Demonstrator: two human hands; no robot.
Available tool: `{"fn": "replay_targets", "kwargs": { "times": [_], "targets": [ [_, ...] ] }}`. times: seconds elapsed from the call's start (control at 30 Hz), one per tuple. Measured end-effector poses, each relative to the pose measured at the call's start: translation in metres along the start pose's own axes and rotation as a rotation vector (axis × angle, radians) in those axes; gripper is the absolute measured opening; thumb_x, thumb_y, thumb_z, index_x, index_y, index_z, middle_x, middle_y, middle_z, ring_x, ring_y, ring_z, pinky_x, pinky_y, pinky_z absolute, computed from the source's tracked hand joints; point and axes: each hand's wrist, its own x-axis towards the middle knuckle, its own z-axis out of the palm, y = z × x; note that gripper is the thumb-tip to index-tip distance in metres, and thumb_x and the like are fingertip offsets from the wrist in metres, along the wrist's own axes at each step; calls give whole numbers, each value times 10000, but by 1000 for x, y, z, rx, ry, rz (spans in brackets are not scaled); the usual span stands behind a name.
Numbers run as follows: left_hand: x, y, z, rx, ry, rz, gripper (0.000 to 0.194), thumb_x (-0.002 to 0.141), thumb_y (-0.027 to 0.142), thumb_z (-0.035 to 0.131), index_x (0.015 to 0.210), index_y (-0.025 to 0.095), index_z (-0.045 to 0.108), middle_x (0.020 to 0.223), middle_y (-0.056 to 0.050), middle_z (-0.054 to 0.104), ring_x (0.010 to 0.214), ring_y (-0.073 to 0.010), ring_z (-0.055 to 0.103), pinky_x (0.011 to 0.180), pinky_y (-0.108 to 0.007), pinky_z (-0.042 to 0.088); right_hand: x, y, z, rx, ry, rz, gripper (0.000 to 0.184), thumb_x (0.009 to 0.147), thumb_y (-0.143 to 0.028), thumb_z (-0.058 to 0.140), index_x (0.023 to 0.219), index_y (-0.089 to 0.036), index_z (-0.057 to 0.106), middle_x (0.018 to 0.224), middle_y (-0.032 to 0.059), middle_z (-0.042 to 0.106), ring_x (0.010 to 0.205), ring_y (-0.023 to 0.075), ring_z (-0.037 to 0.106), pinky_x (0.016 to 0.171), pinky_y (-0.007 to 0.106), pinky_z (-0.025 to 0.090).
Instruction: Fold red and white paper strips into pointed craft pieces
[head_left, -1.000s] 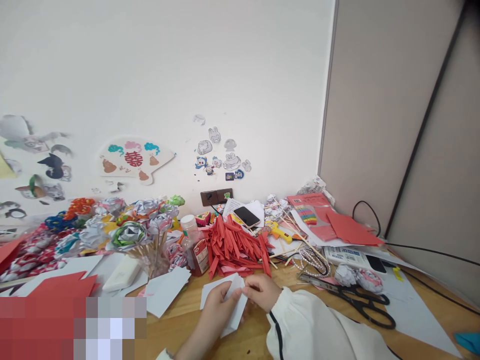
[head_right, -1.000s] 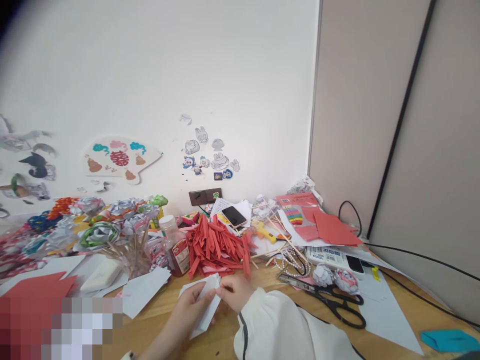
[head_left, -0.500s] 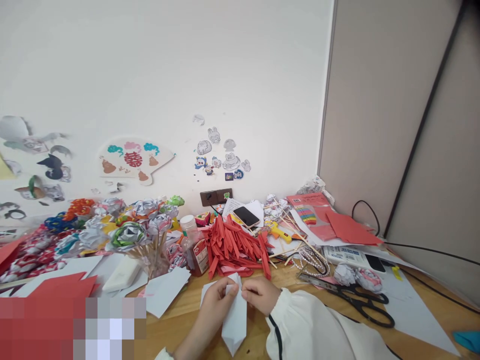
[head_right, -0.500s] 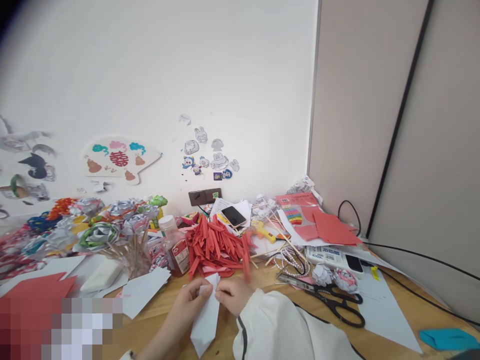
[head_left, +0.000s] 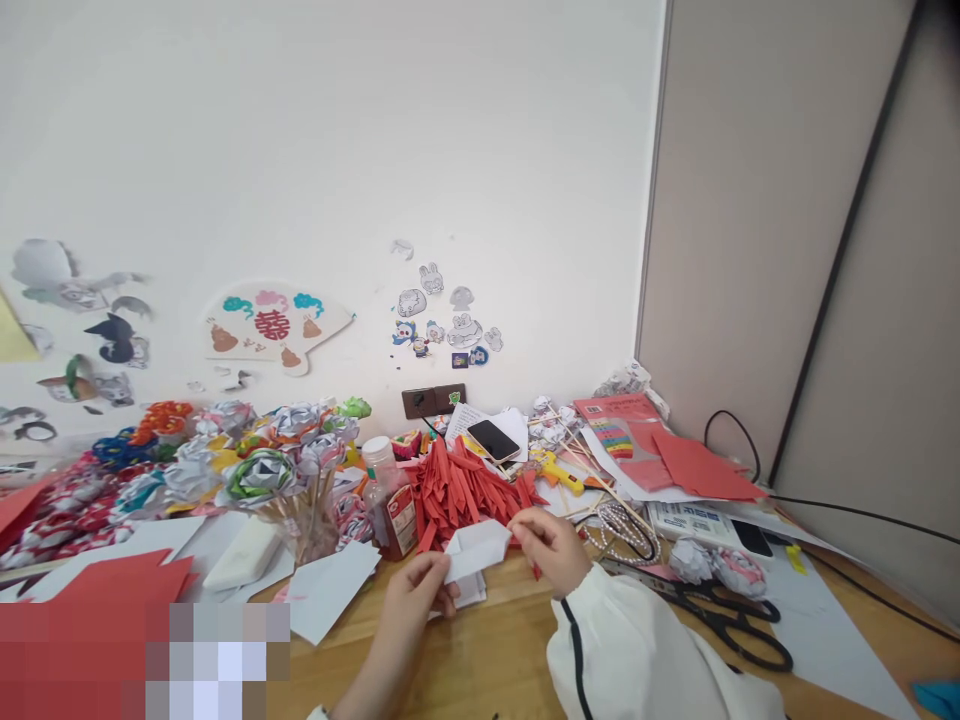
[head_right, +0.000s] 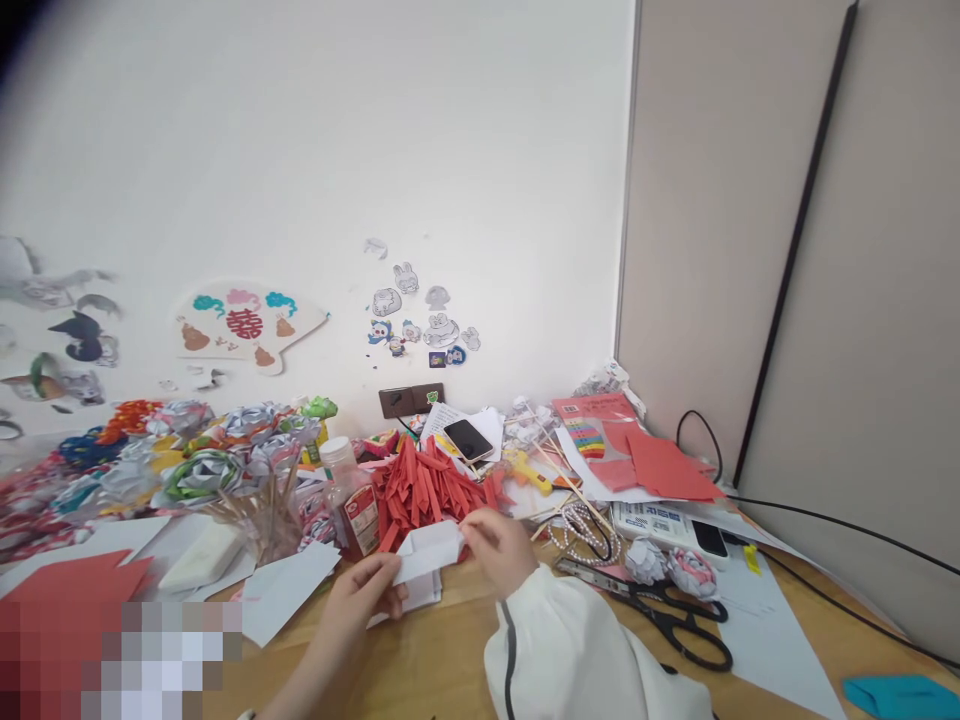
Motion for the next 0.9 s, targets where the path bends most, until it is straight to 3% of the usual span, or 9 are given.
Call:
{"fn": "replay_targets", "kwargs": {
  "times": [0.07,0.17,0.3,0.53,0.7,0.9],
  "targets": [
    [0,-1,2,-135,24,-67,241,600,378,565,648,151,500,480,25,572,399,-110,519,450,-222,392,-5,-1,6,3,-101,-17,202,754,-277,440,887,-180,557,624,5,591,558,111,522,550,210,393],
    [-4,-4,8,-221,-49,-102,228,598,373,566,623,151,525,500,0,588,443,-124,538,460,-227,403,-13,-1,20,-86,-193,-136,240,721,-223,494,953,-222,555,756,20,630,663,135,550,629,235,401],
    [-9,-3,14,-168,-131,-81,216,614,342,544,520,149,524,460,4,557,374,-98,486,374,-199,353,-14,0,27,-210,-187,-295,189,729,-212,491,891,-221,588,821,34,631,735,160,536,680,272,384],
    [-7,-2,12,-77,-170,-58,276,621,411,540,551,145,515,433,22,535,335,-92,468,353,-201,344,-10,4,21,-192,-165,-341,171,769,-242,446,823,-222,606,740,26,628,692,147,522,640,265,385],
    [-4,-9,11,42,-159,21,334,640,471,504,548,150,491,362,37,512,304,-98,457,346,-203,338,-10,3,21,-118,-157,-276,119,732,-262,506,743,-212,613,737,24,607,713,139,521,663,255,380],
    [-7,-6,13,130,-143,58,335,654,474,482,571,149,500,446,28,550,340,-104,487,378,-214,366,-10,8,29,60,-121,-32,71,681,-228,544,703,-173,584,688,8,575,663,120,513,606,216,394]
  ]
}}
